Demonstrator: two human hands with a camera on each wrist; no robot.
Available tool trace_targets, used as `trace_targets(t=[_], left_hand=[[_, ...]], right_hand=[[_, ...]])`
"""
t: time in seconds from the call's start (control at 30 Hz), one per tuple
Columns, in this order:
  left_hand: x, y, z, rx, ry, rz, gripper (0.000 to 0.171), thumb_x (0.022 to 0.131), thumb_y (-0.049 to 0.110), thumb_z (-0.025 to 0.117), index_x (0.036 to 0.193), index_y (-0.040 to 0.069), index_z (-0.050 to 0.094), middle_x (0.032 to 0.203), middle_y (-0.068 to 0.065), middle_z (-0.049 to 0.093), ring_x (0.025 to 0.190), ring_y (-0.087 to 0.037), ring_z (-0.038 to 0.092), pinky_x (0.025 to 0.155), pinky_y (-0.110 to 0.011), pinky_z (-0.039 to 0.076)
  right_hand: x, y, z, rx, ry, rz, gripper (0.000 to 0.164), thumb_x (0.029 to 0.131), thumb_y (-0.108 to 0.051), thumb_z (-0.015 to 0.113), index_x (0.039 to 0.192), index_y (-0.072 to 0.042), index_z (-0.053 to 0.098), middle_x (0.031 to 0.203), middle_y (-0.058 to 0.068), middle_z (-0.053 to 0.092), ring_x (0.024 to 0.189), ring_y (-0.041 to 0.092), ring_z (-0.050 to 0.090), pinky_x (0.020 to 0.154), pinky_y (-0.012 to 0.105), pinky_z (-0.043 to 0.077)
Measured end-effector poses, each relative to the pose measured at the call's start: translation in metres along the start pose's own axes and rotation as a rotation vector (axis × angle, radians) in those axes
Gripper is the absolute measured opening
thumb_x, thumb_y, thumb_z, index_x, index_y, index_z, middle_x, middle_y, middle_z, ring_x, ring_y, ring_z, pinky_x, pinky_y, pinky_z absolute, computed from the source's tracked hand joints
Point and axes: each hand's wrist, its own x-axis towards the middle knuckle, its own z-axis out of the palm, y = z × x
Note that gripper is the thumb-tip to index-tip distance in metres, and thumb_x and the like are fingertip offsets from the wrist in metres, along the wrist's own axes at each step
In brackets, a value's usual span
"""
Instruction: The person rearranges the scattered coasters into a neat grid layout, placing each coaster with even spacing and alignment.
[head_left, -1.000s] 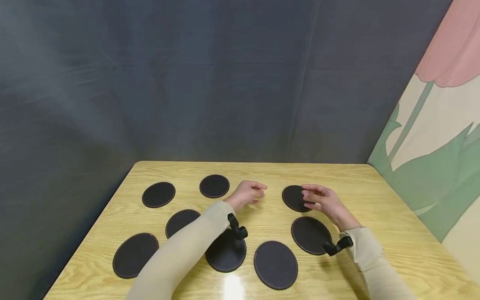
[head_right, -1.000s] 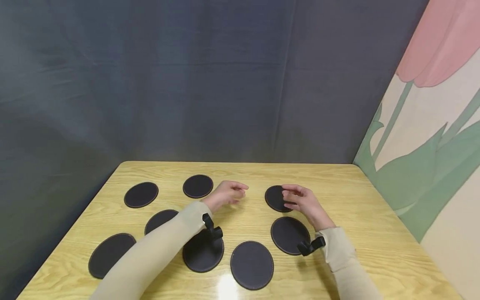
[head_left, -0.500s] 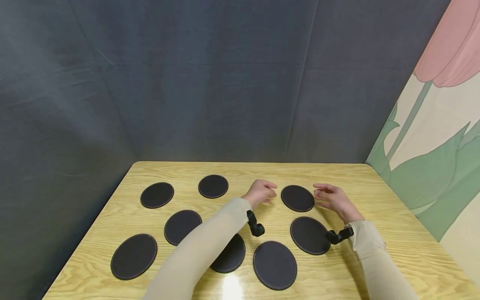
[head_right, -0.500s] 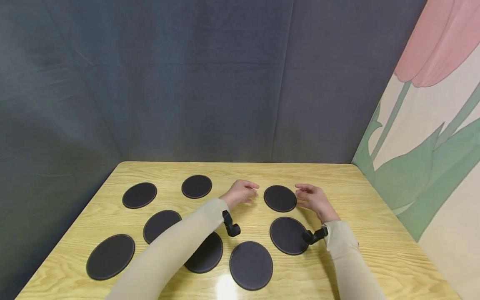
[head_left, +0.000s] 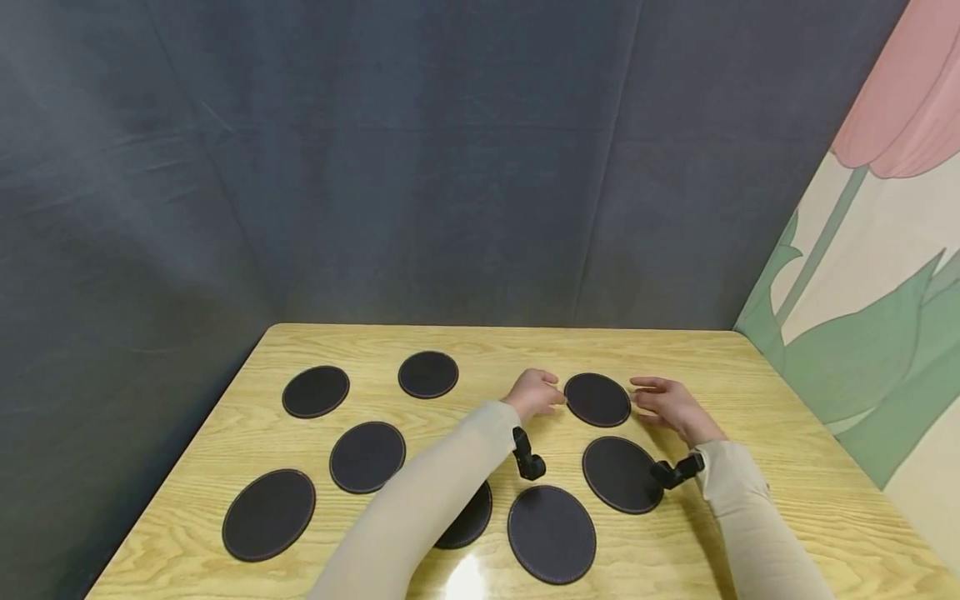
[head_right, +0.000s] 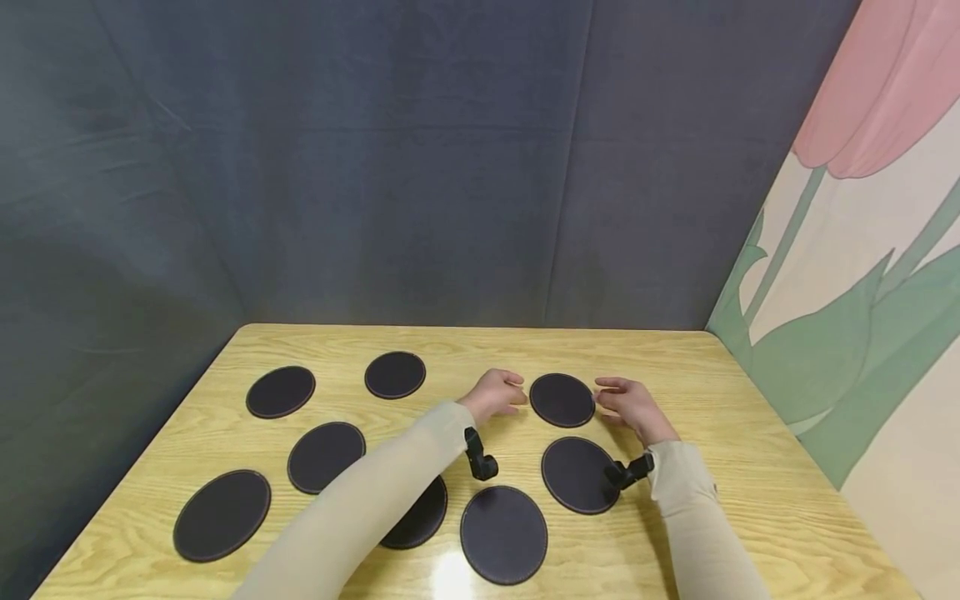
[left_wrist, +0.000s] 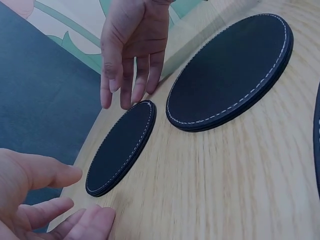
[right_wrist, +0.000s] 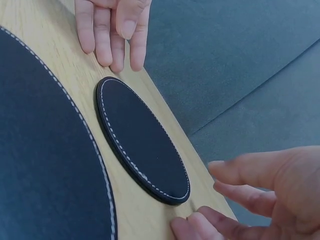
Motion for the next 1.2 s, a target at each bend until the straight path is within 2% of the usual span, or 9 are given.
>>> trace_targets(t=[0.27, 0.5, 0.77, 0.83, 0.9, 1.0, 1.1, 1.13, 1.2], left_hand=[[-0.004, 0.001, 0.006, -0.043, 0.002, 0.019, 0.053, 0.079, -0.011, 0.066, 0.131, -0.009, 0.052, 0.136, -0.021, 0.051, 0.107, -0.032, 0.065, 0.083, -0.034, 0.057], [-0.009, 0.006, 0.015, -0.040, 0.024, -0.002, 0.058, 0.079, -0.009, 0.068, 0.134, -0.006, 0.051, 0.138, -0.019, 0.051, 0.113, -0.033, 0.062, 0.086, -0.036, 0.057], [-0.013, 0.010, 0.023, -0.011, 0.056, -0.015, 0.055, 0.080, -0.006, 0.069, 0.133, -0.001, 0.055, 0.129, -0.017, 0.058, 0.103, -0.032, 0.066, 0.086, -0.039, 0.056], [-0.012, 0.010, 0.025, -0.011, 0.069, -0.015, 0.055, 0.080, -0.006, 0.069, 0.132, 0.000, 0.056, 0.128, -0.017, 0.059, 0.098, -0.027, 0.068, 0.085, -0.038, 0.056], [-0.012, 0.010, 0.026, -0.008, 0.080, -0.012, 0.055, 0.079, -0.006, 0.069, 0.132, 0.000, 0.056, 0.128, -0.016, 0.060, 0.084, -0.018, 0.066, 0.077, -0.034, 0.056], [-0.012, 0.012, 0.028, -0.017, 0.102, -0.015, 0.056, 0.078, -0.006, 0.069, 0.133, 0.001, 0.057, 0.120, -0.012, 0.066, 0.057, -0.010, 0.049, 0.060, -0.029, 0.047], [-0.012, 0.013, 0.030, -0.036, 0.119, -0.011, 0.058, 0.078, -0.008, 0.068, 0.134, 0.002, 0.056, 0.106, -0.011, 0.071, 0.048, -0.010, 0.034, 0.053, -0.029, 0.036], [-0.012, 0.014, 0.030, -0.049, 0.124, -0.012, 0.058, 0.078, -0.008, 0.067, 0.134, 0.001, 0.055, 0.105, -0.011, 0.071, 0.049, -0.010, 0.036, 0.053, -0.029, 0.038], [-0.013, 0.014, 0.030, -0.083, 0.134, -0.014, 0.059, 0.078, -0.008, 0.066, 0.135, 0.001, 0.054, 0.112, -0.013, 0.069, 0.059, -0.011, 0.053, 0.058, -0.029, 0.047]], right_hand=[[0.001, -0.001, 0.004, 0.008, -0.042, -0.015, 0.056, 0.100, -0.013, 0.052, 0.143, 0.015, 0.031, 0.146, 0.036, 0.033, 0.108, 0.007, 0.057, 0.092, 0.033, 0.054], [0.001, -0.002, 0.006, 0.018, -0.045, -0.016, 0.054, 0.099, -0.010, 0.052, 0.141, 0.017, 0.032, 0.144, 0.037, 0.033, 0.099, -0.001, 0.056, 0.089, 0.030, 0.055], [0.003, -0.001, 0.008, 0.026, -0.033, 0.007, 0.053, 0.099, -0.010, 0.052, 0.142, 0.015, 0.033, 0.143, 0.035, 0.035, 0.098, 0.001, 0.057, 0.090, 0.031, 0.055], [0.004, -0.002, 0.009, 0.028, -0.030, 0.008, 0.053, 0.099, -0.010, 0.053, 0.142, 0.015, 0.033, 0.143, 0.035, 0.036, 0.095, -0.001, 0.057, 0.088, 0.030, 0.055], [0.005, -0.002, 0.009, 0.023, -0.021, 0.011, 0.054, 0.098, -0.010, 0.054, 0.141, 0.014, 0.034, 0.141, 0.034, 0.038, 0.092, -0.002, 0.057, 0.085, 0.028, 0.055], [0.006, -0.002, 0.011, 0.004, -0.010, 0.013, 0.054, 0.097, -0.011, 0.055, 0.142, 0.013, 0.035, 0.139, 0.034, 0.041, 0.088, -0.003, 0.058, 0.081, 0.026, 0.055], [0.007, -0.003, 0.012, -0.004, -0.001, 0.010, 0.055, 0.098, -0.011, 0.055, 0.143, 0.011, 0.034, 0.139, 0.035, 0.041, 0.088, -0.002, 0.059, 0.081, 0.027, 0.056], [0.008, -0.003, 0.012, -0.003, -0.002, 0.009, 0.056, 0.098, -0.011, 0.054, 0.144, 0.011, 0.032, 0.139, 0.036, 0.040, 0.088, -0.001, 0.059, 0.081, 0.027, 0.056], [0.008, -0.003, 0.013, 0.002, 0.000, 0.010, 0.057, 0.099, -0.012, 0.053, 0.145, 0.011, 0.030, 0.140, 0.037, 0.039, 0.090, -0.001, 0.060, 0.082, 0.027, 0.056]])
